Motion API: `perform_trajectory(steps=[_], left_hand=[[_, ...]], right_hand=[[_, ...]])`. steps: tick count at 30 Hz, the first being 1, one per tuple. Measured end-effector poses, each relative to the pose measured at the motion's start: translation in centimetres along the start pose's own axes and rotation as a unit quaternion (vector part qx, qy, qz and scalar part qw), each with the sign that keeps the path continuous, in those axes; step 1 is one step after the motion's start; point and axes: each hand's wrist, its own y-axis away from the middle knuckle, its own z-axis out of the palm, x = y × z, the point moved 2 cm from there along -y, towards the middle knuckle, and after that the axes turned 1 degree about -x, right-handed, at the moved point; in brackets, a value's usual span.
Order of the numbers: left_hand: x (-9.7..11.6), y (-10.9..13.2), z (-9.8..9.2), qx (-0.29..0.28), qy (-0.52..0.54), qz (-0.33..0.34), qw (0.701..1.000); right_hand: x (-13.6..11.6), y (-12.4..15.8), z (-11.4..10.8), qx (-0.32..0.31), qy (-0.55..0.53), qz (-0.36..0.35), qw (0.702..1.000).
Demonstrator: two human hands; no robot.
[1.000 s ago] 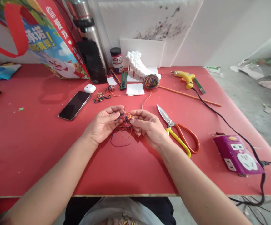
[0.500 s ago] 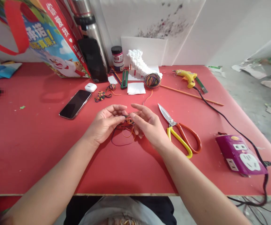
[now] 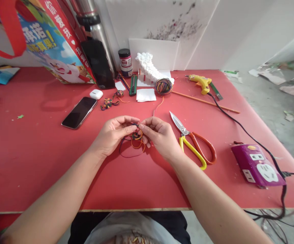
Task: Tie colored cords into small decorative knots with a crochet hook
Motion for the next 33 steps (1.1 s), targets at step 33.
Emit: perform_trajectory(steps=[33], left_hand=[[0.82,0.41,0.93,-0.068,-0.224,0.225,0.946]], right_hand=[[-0.38,0.06,-0.40,-0.101,-0.122,0.202,0.967]])
